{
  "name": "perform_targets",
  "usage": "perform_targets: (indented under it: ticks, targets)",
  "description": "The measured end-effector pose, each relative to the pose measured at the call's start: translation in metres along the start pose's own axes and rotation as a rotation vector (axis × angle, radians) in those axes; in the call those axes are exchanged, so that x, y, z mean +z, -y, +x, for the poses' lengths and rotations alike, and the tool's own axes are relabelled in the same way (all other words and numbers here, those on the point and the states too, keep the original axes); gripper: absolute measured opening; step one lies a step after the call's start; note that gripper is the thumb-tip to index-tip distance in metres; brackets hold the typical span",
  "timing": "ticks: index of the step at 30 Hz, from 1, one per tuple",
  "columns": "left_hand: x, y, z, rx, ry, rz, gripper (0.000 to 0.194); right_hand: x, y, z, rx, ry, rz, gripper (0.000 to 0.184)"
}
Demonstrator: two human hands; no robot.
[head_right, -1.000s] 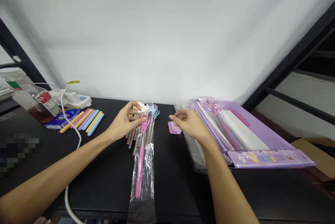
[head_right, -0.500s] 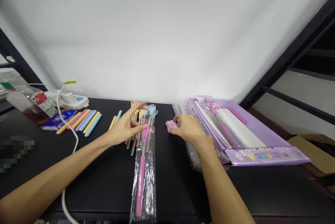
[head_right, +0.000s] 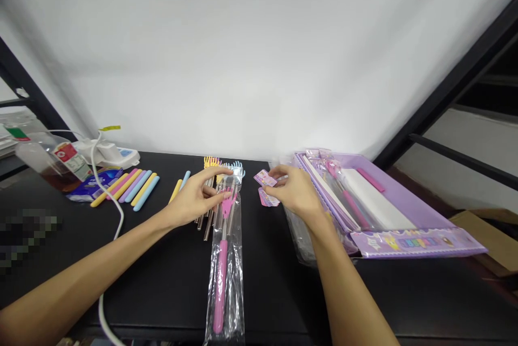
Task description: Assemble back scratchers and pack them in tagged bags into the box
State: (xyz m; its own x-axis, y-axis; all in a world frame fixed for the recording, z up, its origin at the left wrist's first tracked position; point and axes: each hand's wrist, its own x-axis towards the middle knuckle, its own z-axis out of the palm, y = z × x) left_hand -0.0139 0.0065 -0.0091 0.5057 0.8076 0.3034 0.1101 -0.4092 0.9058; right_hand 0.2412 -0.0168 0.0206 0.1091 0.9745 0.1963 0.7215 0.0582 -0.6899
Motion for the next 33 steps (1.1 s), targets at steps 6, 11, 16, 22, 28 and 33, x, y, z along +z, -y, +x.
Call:
perform_targets:
  ticks: [6, 11, 16, 22, 28, 33]
  targets:
    - [0.000, -0.002, -0.003, -0.017, 0.086, -0.040, 0.077, 0.000, 0.016, -0.007, -0.180, -0.059, 0.415, 0.036]
    - [0.002, -0.006, -0.005, -0.025, 0.142, -0.077, 0.082, 0.010, 0.024, -0.013, -0.487, 0.027, 0.357, 0.007]
    - [0.003, -0.011, -0.007, -0.031, 0.176, -0.113, 0.091, 0.023, 0.025, -0.010, -0.576, -0.244, 0.262, 0.006]
    - [0.005, -0.010, -0.008, 0.000, 0.191, -0.128, 0.087, 0.022, 0.022, -0.009, -0.565, -0.310, 0.300, 0.006]
    - [0.007, -0.009, -0.008, -0.024, 0.169, -0.113, 0.089, 0.026, 0.021, -0.008, -0.566, -0.293, 0.295, 0.007]
    - [0.008, -0.011, -0.008, -0.018, 0.146, -0.101, 0.084, 0.028, 0.023, -0.009, -0.590, -0.296, 0.230, 0.009]
